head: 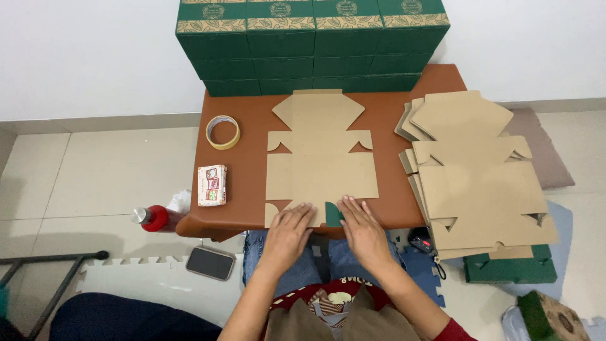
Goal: The person assembles flat cardboard pieces into small green boxes by folding the flaps and tucking them into slots. They place a small white packet inside one of the boxes, close the lid, and then continue folding another flat cardboard piece.
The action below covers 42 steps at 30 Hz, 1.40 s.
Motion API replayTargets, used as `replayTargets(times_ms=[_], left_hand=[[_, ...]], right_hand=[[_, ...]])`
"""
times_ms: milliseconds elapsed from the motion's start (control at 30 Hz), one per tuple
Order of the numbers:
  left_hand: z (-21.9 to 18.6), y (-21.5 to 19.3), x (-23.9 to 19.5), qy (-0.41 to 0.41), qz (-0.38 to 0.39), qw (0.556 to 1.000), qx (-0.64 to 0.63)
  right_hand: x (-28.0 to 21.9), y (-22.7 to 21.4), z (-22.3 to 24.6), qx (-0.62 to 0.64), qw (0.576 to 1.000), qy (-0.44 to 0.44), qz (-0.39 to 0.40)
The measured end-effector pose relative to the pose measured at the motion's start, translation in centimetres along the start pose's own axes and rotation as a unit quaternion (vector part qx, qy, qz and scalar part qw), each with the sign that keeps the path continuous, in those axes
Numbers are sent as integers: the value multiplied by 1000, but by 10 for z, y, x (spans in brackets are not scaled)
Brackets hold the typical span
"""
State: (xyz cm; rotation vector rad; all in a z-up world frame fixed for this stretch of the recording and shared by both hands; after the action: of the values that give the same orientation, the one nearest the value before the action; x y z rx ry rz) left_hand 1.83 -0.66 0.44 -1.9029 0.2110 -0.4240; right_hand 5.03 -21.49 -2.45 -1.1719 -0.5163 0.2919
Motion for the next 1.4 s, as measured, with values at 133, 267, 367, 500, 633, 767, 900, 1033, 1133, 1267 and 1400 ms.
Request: replayTargets(times_ms=[133,267,367,500,633,767,900,1033,1133,1267,1400], left_hand=[[26,-13,-20,-31,-19,995,96],[50,-19,-31,-104,-106,975,164],[39,-28,-29,-146,-159,972,94],[9,-25,-20,-80,-131,988,-25],[6,6,-22,-43,-154,987,23],[10,16,-16,-60,-177,979,79],[19,36,-3,-128,-182,971,88],[7,31,0,-199,-210,952,97],[3,16,-1,-270,-216,933,102],[4,22,1,-259,-200,943,54],[0,24,2,-265,-220,939,12]], right_hand=[[0,-5,4,4,1000,6,3],[1,-6,4,3,1000,6,-17],[2,-8,6,9,1000,8,-24],[2,-6,4,26,999,14,-27],[2,-11,7,31,999,20,-22],[2,-10,8,26,999,20,-23],[3,-8,6,23,999,24,-30],[-3,-22,13,10,996,77,-51],[-8,-31,9,-3,981,187,-59],[-5,-30,5,19,979,203,-27],[-4,-32,8,68,974,207,-56]])
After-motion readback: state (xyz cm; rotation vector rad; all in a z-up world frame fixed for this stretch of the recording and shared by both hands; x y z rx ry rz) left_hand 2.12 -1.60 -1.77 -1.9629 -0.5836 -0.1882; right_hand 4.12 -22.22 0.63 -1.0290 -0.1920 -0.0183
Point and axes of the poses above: each hand's wrist, its own x-axis towards the middle knuckle, its own y-axis out of the palm, z = x × y, the point moved 2 cm from there along x, towards the middle knuckle, and after that the axes turned 2 degrees about z, right-handed, at the moved point
